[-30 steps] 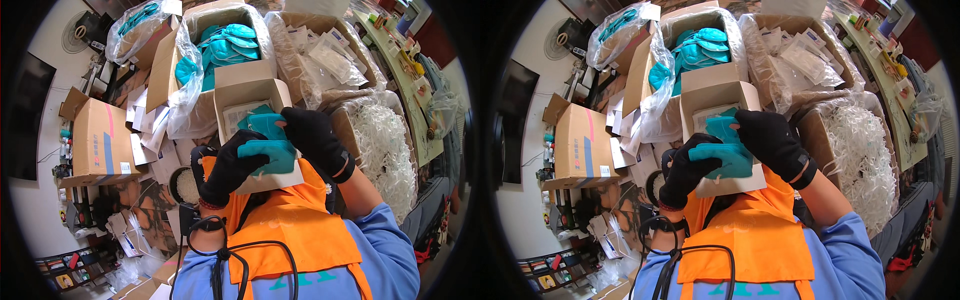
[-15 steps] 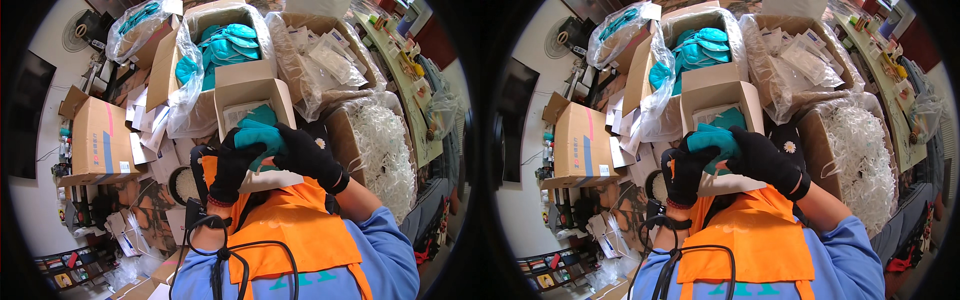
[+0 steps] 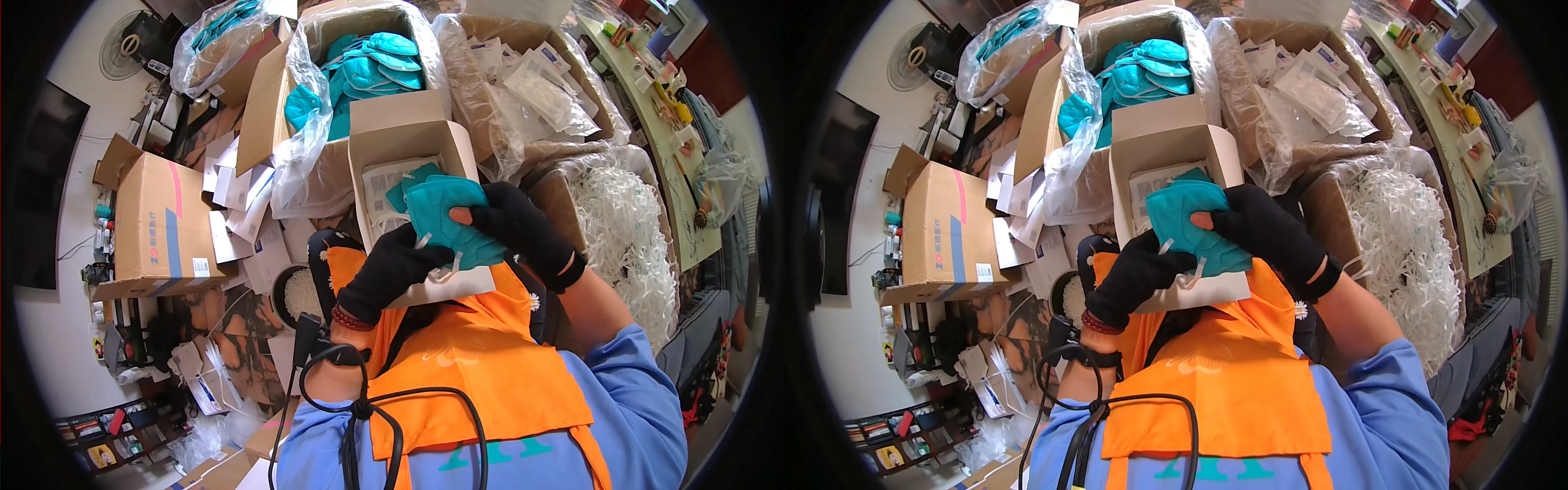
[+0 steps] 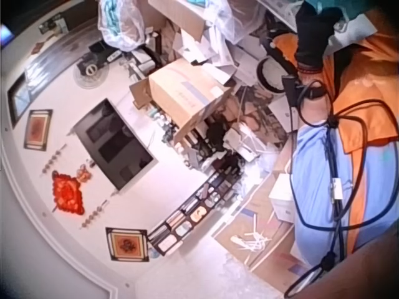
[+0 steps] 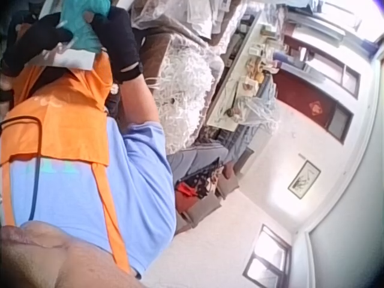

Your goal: Packing teal-colored face masks into cardboard boxes and plastic bags.

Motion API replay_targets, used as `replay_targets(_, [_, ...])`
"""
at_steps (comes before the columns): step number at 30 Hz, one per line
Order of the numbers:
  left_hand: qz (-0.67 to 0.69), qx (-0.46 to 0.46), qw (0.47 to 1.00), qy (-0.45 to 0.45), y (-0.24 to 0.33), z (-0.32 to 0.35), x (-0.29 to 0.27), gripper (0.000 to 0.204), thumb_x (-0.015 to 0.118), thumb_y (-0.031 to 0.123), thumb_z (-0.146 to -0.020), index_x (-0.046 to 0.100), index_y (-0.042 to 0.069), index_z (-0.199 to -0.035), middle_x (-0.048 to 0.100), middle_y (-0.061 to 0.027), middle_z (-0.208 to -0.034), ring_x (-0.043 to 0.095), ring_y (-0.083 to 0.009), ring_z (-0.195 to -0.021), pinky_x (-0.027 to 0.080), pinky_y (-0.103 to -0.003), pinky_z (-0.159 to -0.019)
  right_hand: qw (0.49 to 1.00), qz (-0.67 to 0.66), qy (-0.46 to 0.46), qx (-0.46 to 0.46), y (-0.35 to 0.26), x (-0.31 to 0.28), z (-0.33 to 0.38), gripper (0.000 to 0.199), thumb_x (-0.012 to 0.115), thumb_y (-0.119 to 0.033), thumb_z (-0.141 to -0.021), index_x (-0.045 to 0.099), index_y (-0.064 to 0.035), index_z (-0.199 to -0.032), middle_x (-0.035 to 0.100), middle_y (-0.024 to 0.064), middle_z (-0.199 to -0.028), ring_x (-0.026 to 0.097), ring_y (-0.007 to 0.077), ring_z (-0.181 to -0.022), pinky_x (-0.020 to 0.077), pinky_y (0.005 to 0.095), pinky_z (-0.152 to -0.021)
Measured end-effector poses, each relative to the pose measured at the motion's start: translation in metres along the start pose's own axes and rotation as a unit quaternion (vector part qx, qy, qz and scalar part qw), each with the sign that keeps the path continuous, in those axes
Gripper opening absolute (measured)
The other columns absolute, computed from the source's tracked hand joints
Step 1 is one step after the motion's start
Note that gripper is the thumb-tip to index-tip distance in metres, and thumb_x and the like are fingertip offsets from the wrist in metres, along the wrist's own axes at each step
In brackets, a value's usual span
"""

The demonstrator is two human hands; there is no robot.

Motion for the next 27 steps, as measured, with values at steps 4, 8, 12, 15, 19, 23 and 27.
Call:
replay_targets(4, [0.046,-0.16,0.985,-0.041,0.006,0.013,-0.018,0.022,0.065,0.021,-0.09,0.065,0.001,-0.1,0.064,-0.0032,-0.079,0.057,-0.0087,-0.069,0.044,-0.024,-0.063,0.998,0.026,0.052,-0.014,-0.003,-0.04,-0.003,0.044,0.075,-0.039,-0.083,0.07,0.0013,-0.1,0.069,0.0046,-0.081,0.062,0.0087,-0.07,0.0518,0.0268,-0.066])
replay_targets(8, [0.113,0.001,0.992,-0.054,-0.031,0.029,-0.065,0.036,0.047,0.031,-0.096,0.055,0.004,-0.075,0.047,-0.0033,-0.061,0.044,-0.0133,-0.053,0.035,-0.027,-0.052,0.994,-0.041,0.09,-0.037,-0.031,-0.075,0.014,0.051,0.075,-0.043,-0.082,0.068,0.0003,-0.108,0.07,0.0057,-0.089,0.065,0.0105,-0.077,0.0532,0.026,-0.073])
replay_targets(12, [0.166,0.054,0.984,-0.046,-0.021,0.026,-0.049,0.036,0.049,0.032,-0.095,0.056,0.002,-0.078,0.051,-0.0069,-0.064,0.048,-0.0152,-0.053,0.038,-0.027,-0.052,0.995,0.013,0.088,-0.039,-0.029,-0.069,0.015,0.052,0.075,-0.042,-0.082,0.067,0.0006,-0.111,0.07,0.0059,-0.092,0.065,0.0108,-0.078,0.0534,0.0268,-0.074])
replay_targets(15, [0.221,0.003,0.975,0.002,-0.006,0.019,-0.037,0.043,0.048,0.038,-0.097,0.062,-0.003,-0.097,0.062,-0.0105,-0.077,0.058,-0.0164,-0.056,0.045,-0.028,-0.052,0.99,-0.022,0.122,-0.063,-0.035,-0.057,0.015,0.053,0.074,-0.043,-0.083,0.067,0.0009,-0.111,0.07,0.0056,-0.092,0.065,0.0111,-0.078,0.0533,0.0276,-0.074])
replay_targets(19, [0.219,-0.052,0.974,0.018,0.012,0.02,-0.027,0.055,0.049,0.038,-0.098,0.049,-0.002,-0.136,0.067,-0.0159,-0.095,0.065,-0.0197,-0.064,0.054,-0.026,-0.055,0.99,0.011,0.117,-0.079,-0.05,-0.057,0.019,0.051,0.073,-0.043,-0.084,0.068,0.0012,-0.108,0.069,0.0042,-0.09,0.063,0.0101,-0.078,0.0528,0.0262,-0.073])
replay_targets(23, [0.298,-0.086,0.951,-0.004,0.014,0.02,-0.023,0.052,0.05,0.037,-0.099,0.049,-0.002,-0.134,0.066,-0.0195,-0.102,0.069,-0.0259,-0.072,0.059,-0.031,-0.065,0.988,0.008,0.114,-0.099,-0.064,-0.052,0.025,0.048,0.072,-0.042,-0.085,0.068,0.0011,-0.107,0.069,0.0036,-0.09,0.063,0.0091,-0.077,0.0524,0.0249,-0.071])
replay_targets(27, [0.317,-0.135,0.939,-0.016,-0.006,0.009,-0.021,0.044,0.052,0.032,-0.099,0.052,0.0,-0.129,0.066,-0.0172,-0.098,0.069,-0.0249,-0.078,0.059,-0.031,-0.069,0.987,-0.012,0.128,-0.096,-0.072,-0.044,0.026,0.048,0.072,-0.042,-0.085,0.068,0.0009,-0.106,0.069,0.0031,-0.087,0.063,0.0089,-0.076,0.0524,0.0249,-0.071])
Point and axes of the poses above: each hand's wrist, its own z-axis away from the middle knuckle, its own x-axis out of the palm, y = z × x, the point moved 1 cm from there along -z, towards the middle knuckle
